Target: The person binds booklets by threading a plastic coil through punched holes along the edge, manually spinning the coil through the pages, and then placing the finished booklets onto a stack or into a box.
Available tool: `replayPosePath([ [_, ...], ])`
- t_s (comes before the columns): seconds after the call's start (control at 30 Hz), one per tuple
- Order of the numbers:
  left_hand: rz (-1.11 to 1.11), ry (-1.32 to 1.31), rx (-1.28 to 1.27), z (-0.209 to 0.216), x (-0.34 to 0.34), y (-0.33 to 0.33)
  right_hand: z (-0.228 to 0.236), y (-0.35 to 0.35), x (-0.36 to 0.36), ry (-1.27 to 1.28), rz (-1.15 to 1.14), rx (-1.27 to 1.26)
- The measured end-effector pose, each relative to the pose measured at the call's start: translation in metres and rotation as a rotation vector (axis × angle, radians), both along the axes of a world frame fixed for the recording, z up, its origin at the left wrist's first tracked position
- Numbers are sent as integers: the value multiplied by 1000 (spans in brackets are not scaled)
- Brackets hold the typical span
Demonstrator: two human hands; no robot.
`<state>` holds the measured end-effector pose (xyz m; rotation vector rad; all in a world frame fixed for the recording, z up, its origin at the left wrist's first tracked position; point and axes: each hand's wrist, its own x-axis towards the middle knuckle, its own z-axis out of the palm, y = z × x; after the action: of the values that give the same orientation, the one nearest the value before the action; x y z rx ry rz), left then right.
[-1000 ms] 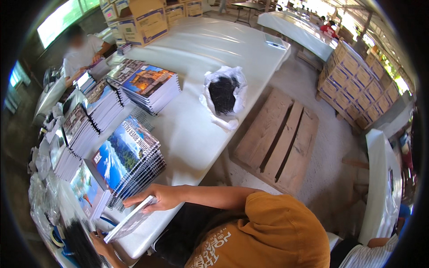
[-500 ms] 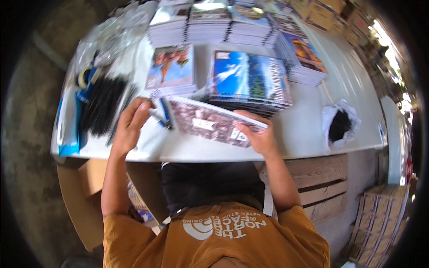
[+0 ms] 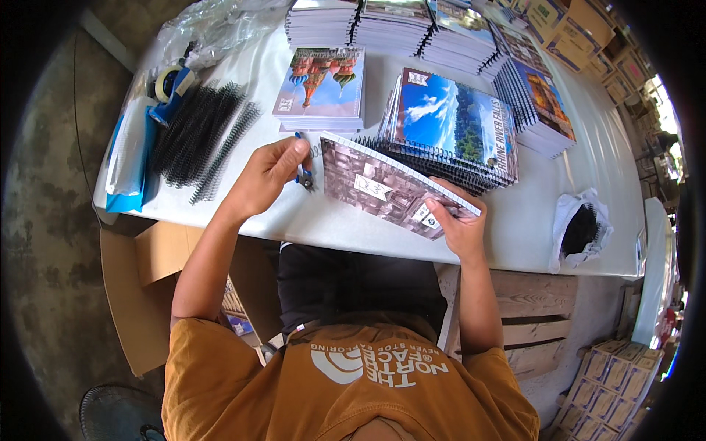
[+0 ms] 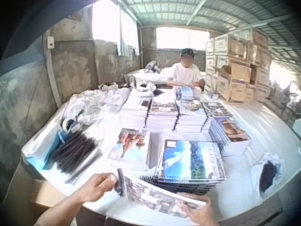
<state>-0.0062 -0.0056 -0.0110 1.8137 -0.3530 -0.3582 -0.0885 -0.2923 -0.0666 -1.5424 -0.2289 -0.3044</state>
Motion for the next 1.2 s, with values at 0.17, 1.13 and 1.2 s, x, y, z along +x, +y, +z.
replayPosePath([
  [0.17, 7, -158, 59, 3, -8, -11, 3, 0, -1, 27, 19, 1],
  [1.13, 629, -745, 187, -1, -57, -32, 30, 6, -18, 85, 331, 137],
  [1.2, 299, -233, 156, -5, -41, -3, 40, -10, -17, 113, 415, 11],
])
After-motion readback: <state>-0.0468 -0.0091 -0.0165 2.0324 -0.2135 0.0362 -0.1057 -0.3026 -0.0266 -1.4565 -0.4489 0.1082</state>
